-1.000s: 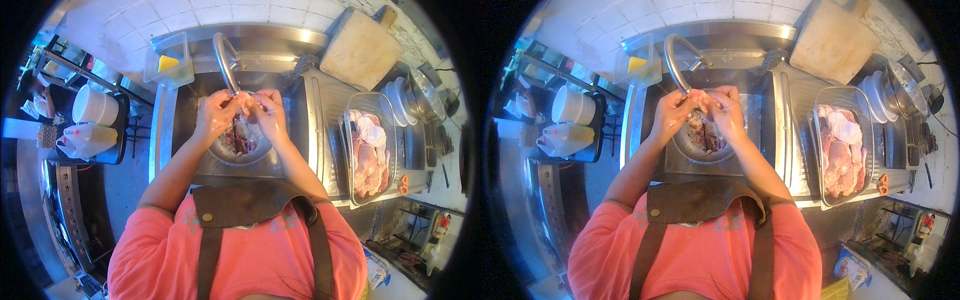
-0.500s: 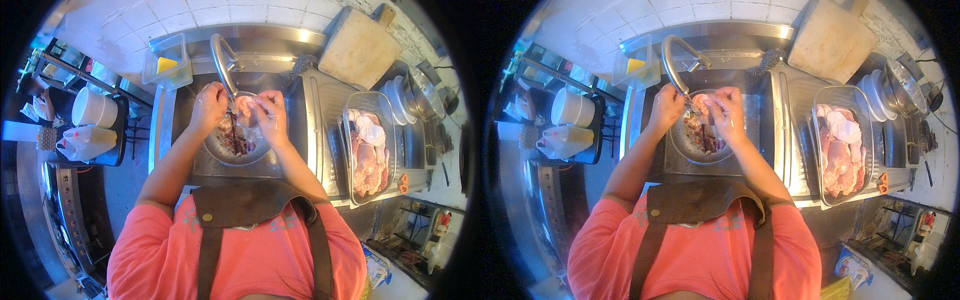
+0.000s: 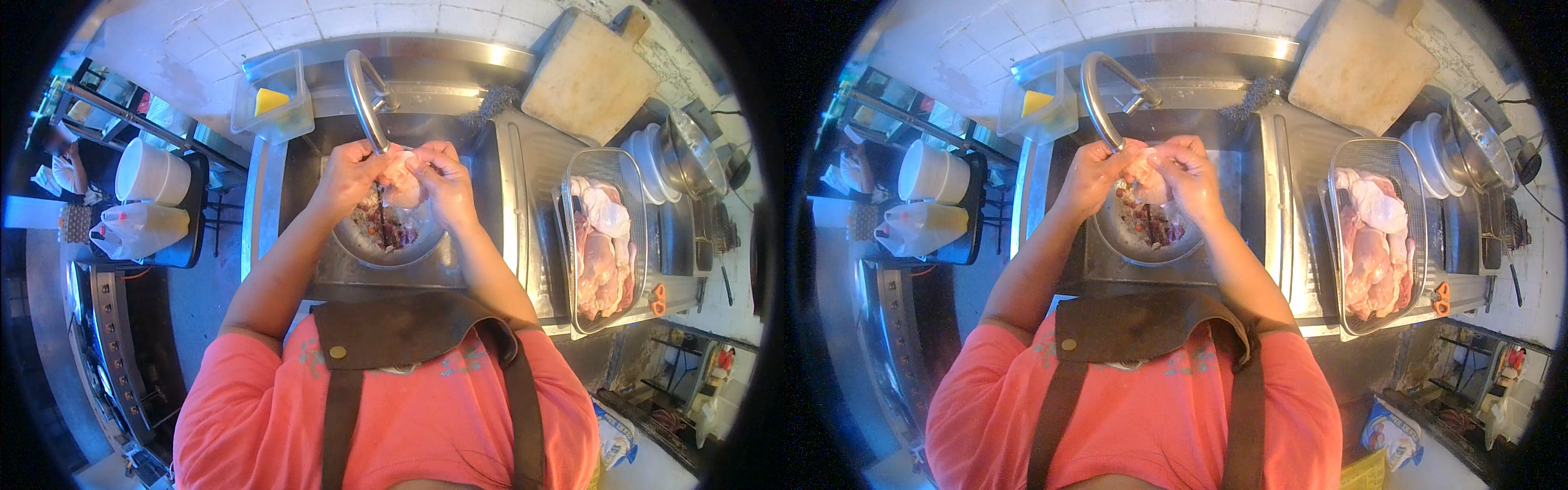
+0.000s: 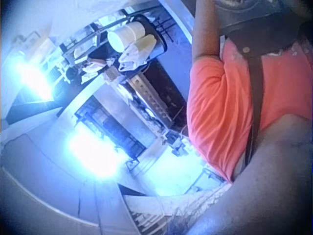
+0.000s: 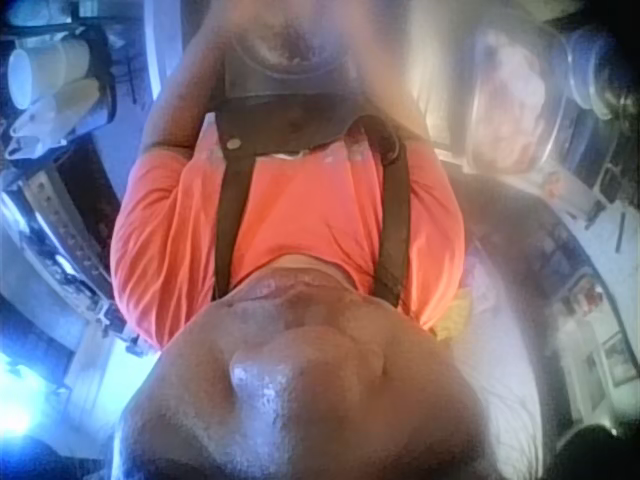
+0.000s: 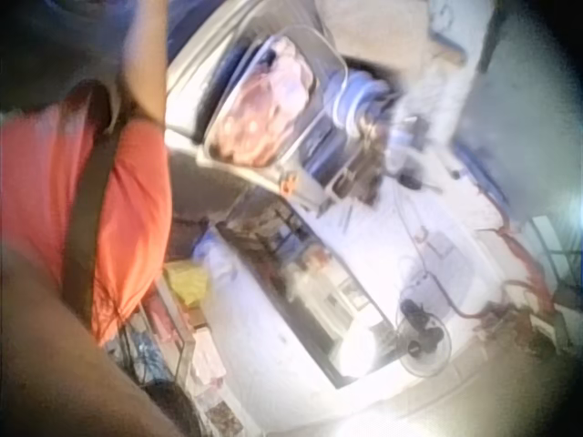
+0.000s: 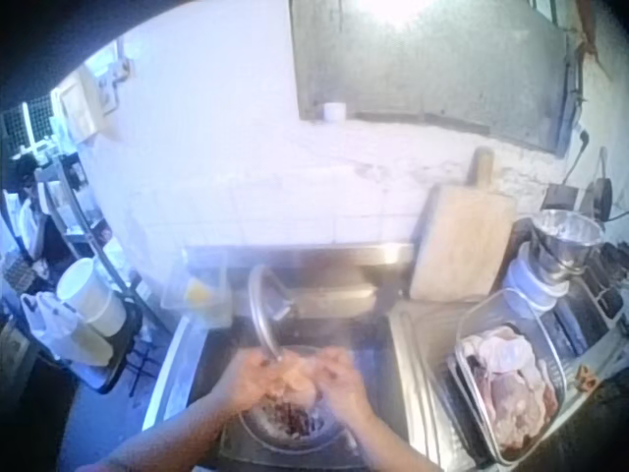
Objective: The person washes and cleans raw chicken pieces under running water in a kitchen sink. They remove excess skin and fat by hand, rinse the meat, and place the cleaned pieces into a metal tray. The person also briefly handles a red and white striped bowl.
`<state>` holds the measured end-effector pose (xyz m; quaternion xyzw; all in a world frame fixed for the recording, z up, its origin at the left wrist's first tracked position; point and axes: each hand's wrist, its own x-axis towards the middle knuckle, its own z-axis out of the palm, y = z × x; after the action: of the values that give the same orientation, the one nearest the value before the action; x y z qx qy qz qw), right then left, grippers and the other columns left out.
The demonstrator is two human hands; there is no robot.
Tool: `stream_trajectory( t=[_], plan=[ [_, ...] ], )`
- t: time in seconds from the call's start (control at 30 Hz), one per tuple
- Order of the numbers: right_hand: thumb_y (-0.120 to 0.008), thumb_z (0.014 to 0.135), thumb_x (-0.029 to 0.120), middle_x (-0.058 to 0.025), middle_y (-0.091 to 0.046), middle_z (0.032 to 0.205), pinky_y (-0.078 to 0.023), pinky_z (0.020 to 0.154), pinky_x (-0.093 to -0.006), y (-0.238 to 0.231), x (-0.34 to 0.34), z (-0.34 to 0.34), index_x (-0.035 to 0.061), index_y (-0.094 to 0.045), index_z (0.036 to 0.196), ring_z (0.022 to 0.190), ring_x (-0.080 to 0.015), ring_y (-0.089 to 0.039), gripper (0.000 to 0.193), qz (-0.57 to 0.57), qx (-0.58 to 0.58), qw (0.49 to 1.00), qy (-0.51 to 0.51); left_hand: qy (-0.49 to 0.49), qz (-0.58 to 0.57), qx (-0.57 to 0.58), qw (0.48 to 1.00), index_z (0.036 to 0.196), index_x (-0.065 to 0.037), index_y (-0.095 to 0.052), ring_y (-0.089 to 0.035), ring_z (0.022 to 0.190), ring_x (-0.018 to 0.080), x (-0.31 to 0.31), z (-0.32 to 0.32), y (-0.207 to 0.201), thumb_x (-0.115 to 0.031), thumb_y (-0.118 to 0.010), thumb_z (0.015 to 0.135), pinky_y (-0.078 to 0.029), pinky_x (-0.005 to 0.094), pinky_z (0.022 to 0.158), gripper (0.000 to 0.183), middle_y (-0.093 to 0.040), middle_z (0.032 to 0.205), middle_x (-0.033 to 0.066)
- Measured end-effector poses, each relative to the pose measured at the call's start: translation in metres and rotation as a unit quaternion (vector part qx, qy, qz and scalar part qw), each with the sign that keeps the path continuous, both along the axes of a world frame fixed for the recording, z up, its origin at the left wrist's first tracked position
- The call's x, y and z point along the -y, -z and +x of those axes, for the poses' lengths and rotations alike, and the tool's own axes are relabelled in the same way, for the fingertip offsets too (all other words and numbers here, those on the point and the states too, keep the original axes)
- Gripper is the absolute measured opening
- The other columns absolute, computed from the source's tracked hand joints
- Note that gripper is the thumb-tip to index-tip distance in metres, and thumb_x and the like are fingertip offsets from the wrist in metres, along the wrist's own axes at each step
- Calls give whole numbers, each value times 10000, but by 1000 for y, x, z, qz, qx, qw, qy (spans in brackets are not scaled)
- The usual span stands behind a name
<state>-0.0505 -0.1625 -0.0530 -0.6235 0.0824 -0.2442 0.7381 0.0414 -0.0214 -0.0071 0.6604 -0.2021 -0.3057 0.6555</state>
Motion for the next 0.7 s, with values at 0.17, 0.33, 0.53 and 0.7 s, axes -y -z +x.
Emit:
stream_trajectory(
  t=[0.17,0.33,0.53,0.7],
  plan=[
    [-667,852,90,-23,-482,1035,-403,821,-224,-7,-2,-2,0,-670,922,947,-111,-492,114,109,6,994,-16,-35,-66,48,996,1118,13,-592,-602,843,95,-10,3,2,-65,-613,879,-477,238,762,252,-640,942,64],
    [-663,857,91,-24,-473,1052,-409,831,-235,-7,-4,-1,12,-659,930,964,-114,-487,108,91,0,996,14,-16,18,100,995,1133,13,-580,-596,894,86,-9,-24,-29,-58,-646,859,-470,233,801,290,-639,979,52],
    [-638,876,79,-15,-494,1022,-439,802,-252,-8,-4,0,38,-639,985,934,-112,-504,116,85,31,996,-16,-23,13,192,981,1131,11,-589,-579,818,66,-4,-19,-8,-66,-613,890,-473,222,721,254,-641,927,25],
    [-651,843,77,-50,-633,944,-477,769,-292,-28,-5,-8,51,-640,1046,839,-189,-599,204,-98,-18,994,-52,1,-17,117,993,1008,10,-611,-555,722,63,-9,-8,-4,-96,-591,908,-454,222,655,147,-622,802,17]
  ],
)
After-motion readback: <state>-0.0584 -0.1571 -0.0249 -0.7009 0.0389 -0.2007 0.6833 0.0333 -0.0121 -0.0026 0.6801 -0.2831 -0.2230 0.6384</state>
